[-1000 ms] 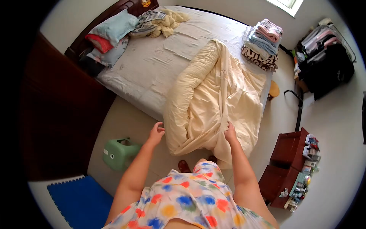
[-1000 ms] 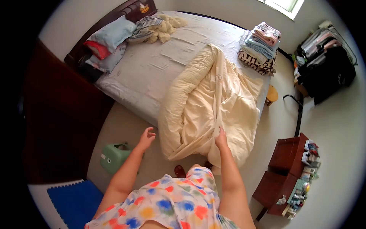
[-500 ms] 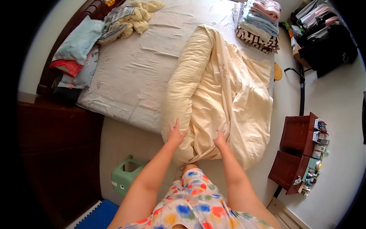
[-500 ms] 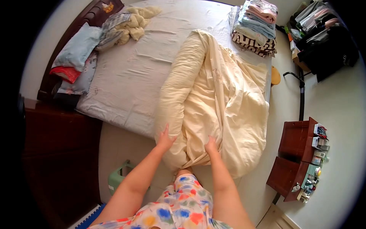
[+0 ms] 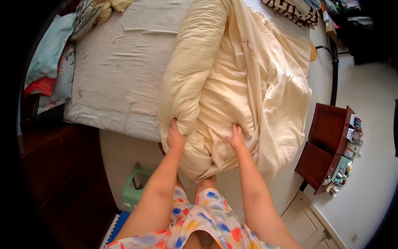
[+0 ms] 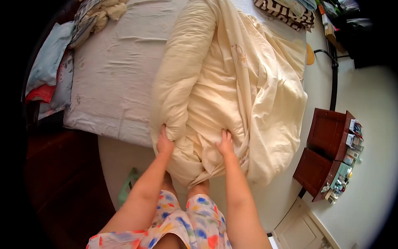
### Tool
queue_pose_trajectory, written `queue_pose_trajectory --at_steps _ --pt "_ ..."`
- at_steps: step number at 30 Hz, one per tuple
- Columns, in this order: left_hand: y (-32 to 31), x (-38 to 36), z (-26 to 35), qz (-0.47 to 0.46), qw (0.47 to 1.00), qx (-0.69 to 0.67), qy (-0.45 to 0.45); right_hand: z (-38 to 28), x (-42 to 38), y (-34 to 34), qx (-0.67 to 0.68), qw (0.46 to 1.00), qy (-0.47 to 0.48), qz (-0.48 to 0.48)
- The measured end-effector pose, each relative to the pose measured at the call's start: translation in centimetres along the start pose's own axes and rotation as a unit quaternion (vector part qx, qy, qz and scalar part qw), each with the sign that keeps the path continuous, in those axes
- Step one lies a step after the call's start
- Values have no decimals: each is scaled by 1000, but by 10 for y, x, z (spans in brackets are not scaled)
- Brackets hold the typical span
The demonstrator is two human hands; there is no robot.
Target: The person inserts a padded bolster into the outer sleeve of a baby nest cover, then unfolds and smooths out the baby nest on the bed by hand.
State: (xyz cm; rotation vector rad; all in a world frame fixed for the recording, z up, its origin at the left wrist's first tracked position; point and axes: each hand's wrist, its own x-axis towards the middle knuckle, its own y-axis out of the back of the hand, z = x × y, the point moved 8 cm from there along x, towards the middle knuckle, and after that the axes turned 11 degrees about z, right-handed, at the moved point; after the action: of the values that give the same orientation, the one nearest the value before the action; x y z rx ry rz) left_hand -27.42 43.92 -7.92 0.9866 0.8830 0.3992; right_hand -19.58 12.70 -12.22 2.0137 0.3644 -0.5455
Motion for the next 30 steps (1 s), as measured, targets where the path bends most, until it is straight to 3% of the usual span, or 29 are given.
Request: queue_pose_trajectory --at_steps 2,5,8,10,14,16,19,20,22,23,26,30 --pt "27 19 -14 -16 999 -39 -6 -3 -3 0 7 1000 -13 16" --pt "66 49 -49 31 995 -80 -59 -13 -11 6 35 997 -60 44" --pt "145 66 -62 60 991 -108 -47 -29 -29 11 75 989 -93 83" --pt "207 83 -61 123 963 -183 -155 -50 -38 9 80 986 -88 116" --pt "275 136 -86 118 955 -241 -129 -93 -46 -17 94 979 -88 157" --pt "273 179 -119 117 958 -240 -100 -107 -42 -42 105 978 -100 149" --pt "236 232 -188 64 993 -96 29 -117 -32 -78 100 984 -102 104" --pt "231 237 -181 102 992 -45 -61 -121 -31 -83 76 985 -89 124" --pt "224 225 -149 174 954 59 -237 -127 -26 -92 159 972 -125 120" --pt "211 223 -143 138 962 71 -225 -131 -22 -94 201 962 -140 119" --pt "189 203 -109 36 981 95 -167 -153 -16 -87 157 964 -165 137" --pt "150 227 -119 -33 970 166 -172 -171 -8 -72 61 954 -208 206"
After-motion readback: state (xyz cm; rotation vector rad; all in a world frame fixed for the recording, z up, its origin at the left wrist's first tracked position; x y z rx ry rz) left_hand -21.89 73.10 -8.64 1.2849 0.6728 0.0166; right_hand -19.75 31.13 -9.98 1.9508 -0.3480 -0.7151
